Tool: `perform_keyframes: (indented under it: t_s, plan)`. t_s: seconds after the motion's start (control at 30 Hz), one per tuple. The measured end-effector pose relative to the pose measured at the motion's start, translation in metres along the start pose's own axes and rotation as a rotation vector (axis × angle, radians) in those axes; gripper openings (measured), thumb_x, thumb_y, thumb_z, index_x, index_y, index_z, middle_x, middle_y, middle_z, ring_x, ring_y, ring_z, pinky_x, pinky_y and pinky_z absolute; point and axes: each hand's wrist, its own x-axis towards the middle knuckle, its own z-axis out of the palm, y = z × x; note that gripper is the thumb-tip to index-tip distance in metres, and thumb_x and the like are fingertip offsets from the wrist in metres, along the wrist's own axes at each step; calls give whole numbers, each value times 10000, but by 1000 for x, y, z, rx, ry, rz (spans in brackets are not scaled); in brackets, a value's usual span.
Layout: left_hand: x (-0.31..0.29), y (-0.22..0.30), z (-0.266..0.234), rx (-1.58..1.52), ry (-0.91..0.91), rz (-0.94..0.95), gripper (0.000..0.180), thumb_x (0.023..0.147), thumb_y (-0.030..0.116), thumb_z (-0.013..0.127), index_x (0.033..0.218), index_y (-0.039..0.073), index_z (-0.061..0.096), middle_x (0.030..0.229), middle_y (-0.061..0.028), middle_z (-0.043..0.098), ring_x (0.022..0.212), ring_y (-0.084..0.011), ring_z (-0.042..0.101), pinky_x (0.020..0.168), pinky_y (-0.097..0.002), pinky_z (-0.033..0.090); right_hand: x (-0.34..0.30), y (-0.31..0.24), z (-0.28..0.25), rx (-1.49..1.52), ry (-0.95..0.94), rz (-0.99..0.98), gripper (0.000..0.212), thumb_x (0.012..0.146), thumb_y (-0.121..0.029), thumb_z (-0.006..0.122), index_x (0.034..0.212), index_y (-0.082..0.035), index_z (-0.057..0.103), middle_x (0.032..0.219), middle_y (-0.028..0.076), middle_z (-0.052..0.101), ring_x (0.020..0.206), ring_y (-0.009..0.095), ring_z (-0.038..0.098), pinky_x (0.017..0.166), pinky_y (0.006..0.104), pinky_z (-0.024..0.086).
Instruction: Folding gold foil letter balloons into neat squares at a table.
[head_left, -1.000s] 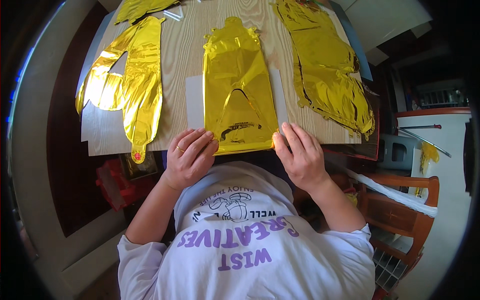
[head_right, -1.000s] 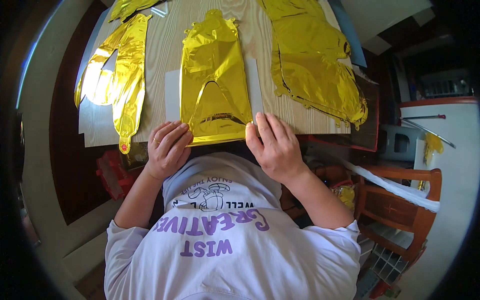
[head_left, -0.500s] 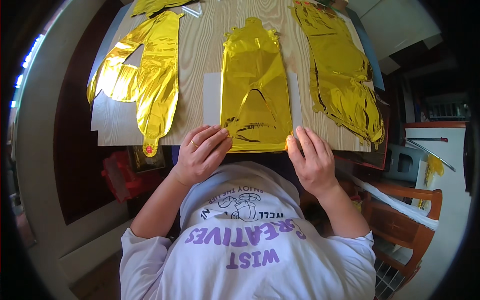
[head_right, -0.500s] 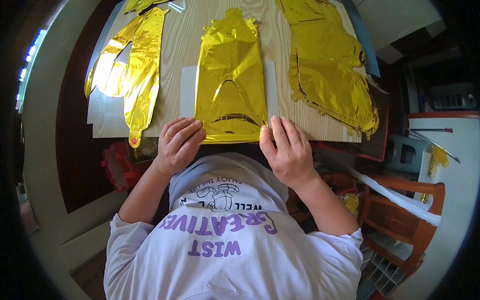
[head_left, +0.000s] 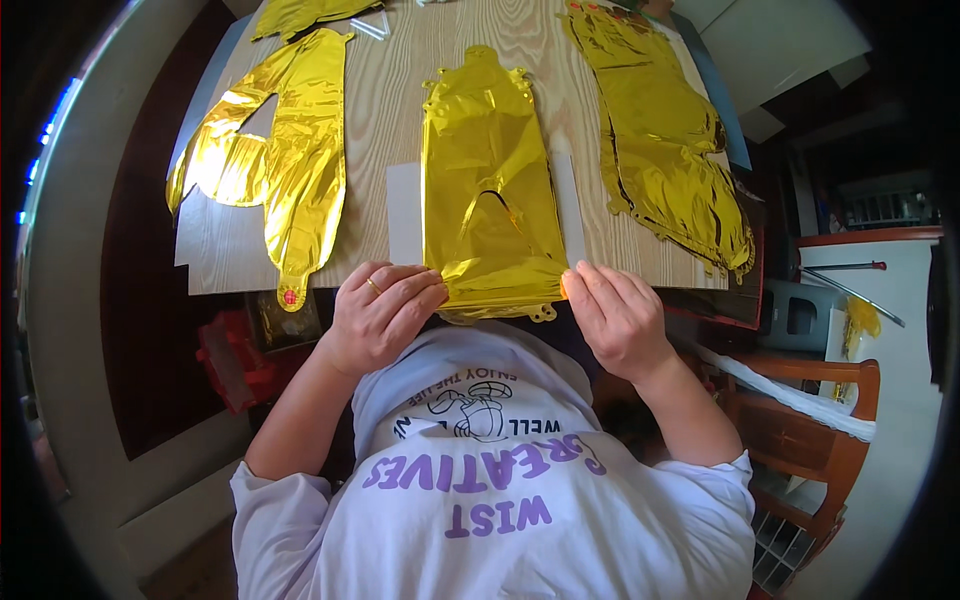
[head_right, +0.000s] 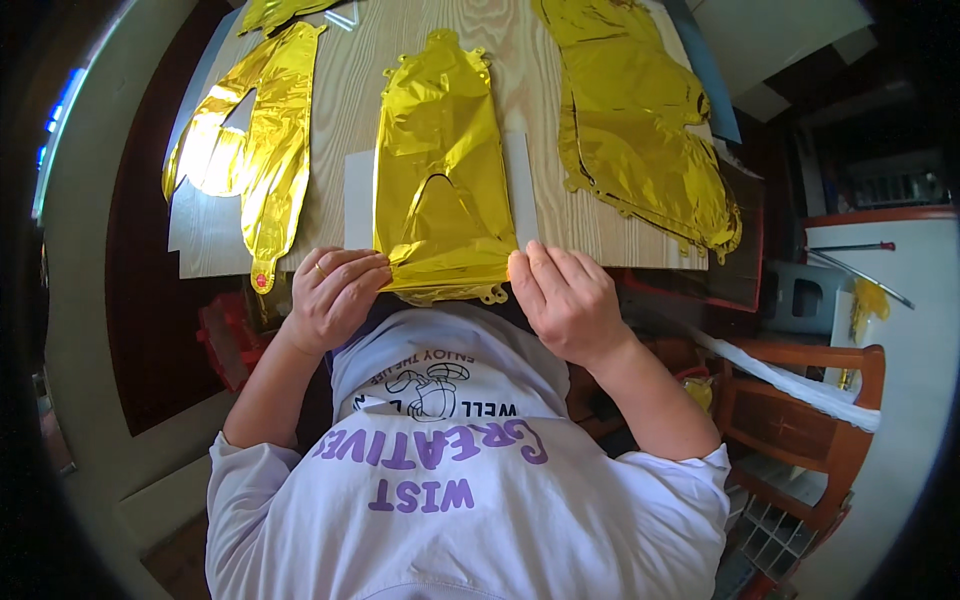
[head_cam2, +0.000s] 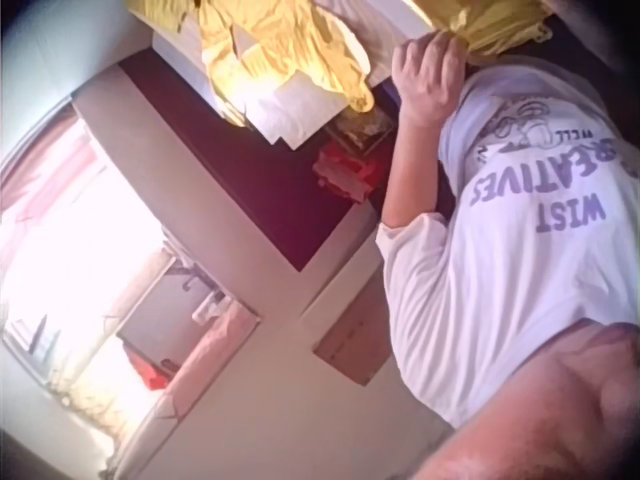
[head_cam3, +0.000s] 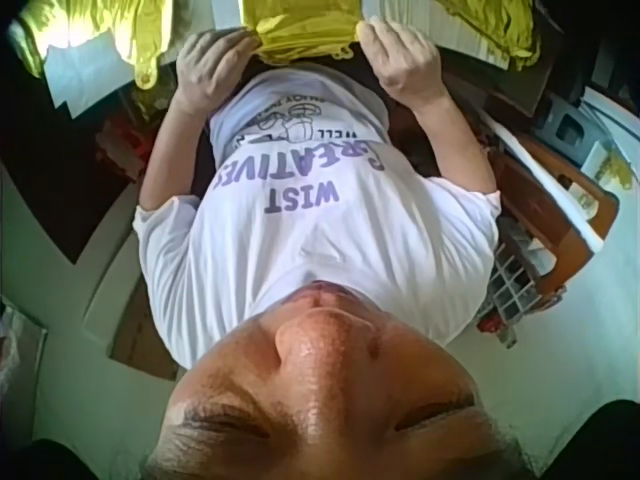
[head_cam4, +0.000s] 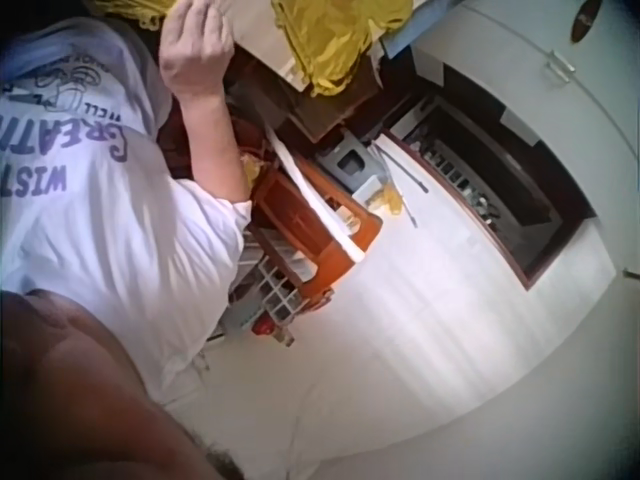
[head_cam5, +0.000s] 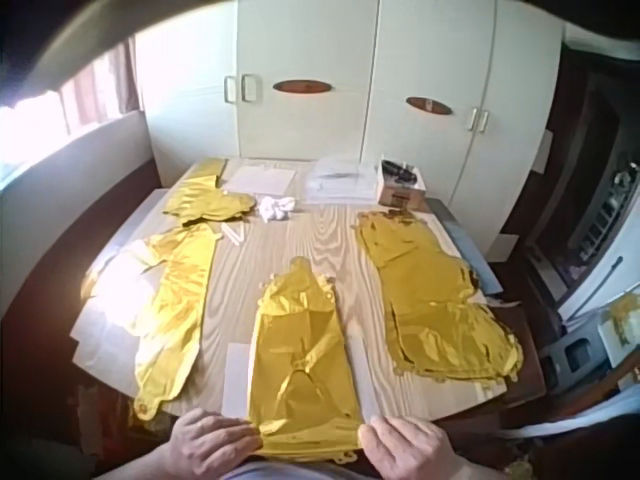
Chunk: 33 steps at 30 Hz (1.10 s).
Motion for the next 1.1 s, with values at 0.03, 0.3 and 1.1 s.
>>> perform_keyframes:
  t_s: [0.03,0.3,1.1]
  plan:
    - [4,-2,-5,10,-4,29,245,788,64,762,1014,41,670,1014,-82,733,909,-235,713,728,-352,539,2,1,-2,14,-1,-10,235,870,-66,677,1087,22,695,1016,177,715,882,300,710,733,376,581]
    - [114,-89,-60,326,106,451,261,795,62,717,1044,-13,690,1029,-133,729,899,-249,721,701,-370,543,101,74,-57,-288,247,-272,213,845,-60,659,1035,36,656,905,108,688,688,201,663,591,314,525]
    - [50,-57,-4,-1,-361,150,360,846,173,633,1166,16,686,1209,-125,688,1123,-274,682,914,-412,547,34,42,6,-293,-234,-171,334,837,-96,631,1105,97,683,1037,240,710,961,328,687,818,386,554]
